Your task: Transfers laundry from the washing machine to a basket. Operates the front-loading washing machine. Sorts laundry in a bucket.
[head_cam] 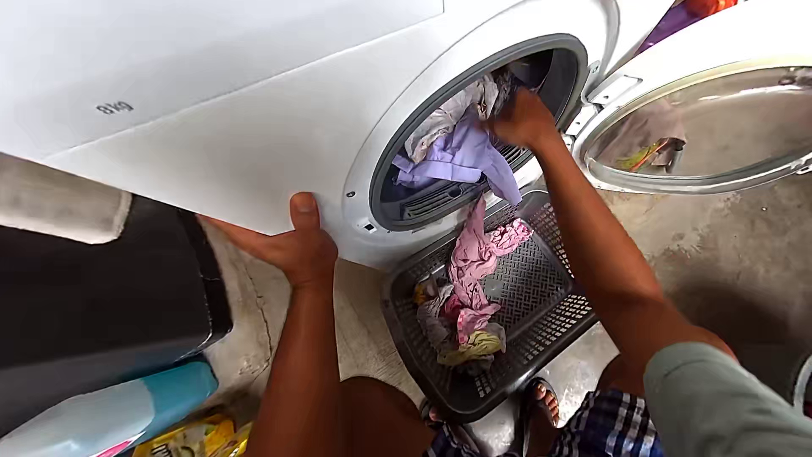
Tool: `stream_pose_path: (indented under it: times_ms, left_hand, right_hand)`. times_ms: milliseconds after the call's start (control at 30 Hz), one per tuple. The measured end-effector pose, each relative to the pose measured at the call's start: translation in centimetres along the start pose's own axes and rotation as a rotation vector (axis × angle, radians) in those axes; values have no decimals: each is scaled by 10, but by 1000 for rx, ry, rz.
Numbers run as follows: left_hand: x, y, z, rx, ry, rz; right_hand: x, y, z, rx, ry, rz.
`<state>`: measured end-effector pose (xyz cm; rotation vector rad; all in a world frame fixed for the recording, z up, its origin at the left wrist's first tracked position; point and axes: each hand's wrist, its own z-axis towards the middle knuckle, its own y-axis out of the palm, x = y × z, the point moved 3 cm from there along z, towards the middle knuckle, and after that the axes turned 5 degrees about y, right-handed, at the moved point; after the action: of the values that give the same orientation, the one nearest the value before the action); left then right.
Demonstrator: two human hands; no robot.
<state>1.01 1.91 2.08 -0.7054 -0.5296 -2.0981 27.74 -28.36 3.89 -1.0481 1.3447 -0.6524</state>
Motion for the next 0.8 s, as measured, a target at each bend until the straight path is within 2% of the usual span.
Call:
stream_pose_path:
  times_ms: [100,167,233,300,367,467,600,700,800]
  left_hand:
    - [3,-1,0,-22,-10,12]
    - [4,-1,0,-12,-3,1]
    - [1,2,3,6,24,-47]
    - [1,2,5,-11,47,-66]
    - [-1,-1,7,-37,56,-58]
    - [-10,-4,7,-37,15,-76]
    - [-6,-1,8,-25,-20,-55]
    - [-6,-1,9,-31,-12,-68]
    - [-6,0,9,-47,7,-73]
  right_hand:
    - [92,59,-71,-361,174,-188]
    - [156,142,-93,-529,227,-202]
    - [222,251,-97,-421,291,-100]
    - [244,321,-103,-432,377,-40]
    - [218,348,-118,-514,350,28]
    - [155,354,-159,-668,219,31]
    - [89,368,-255,-728,176,-30]
    - [70,404,-296,-738,225,-188]
    - [71,432,-298,-745,278,-323]
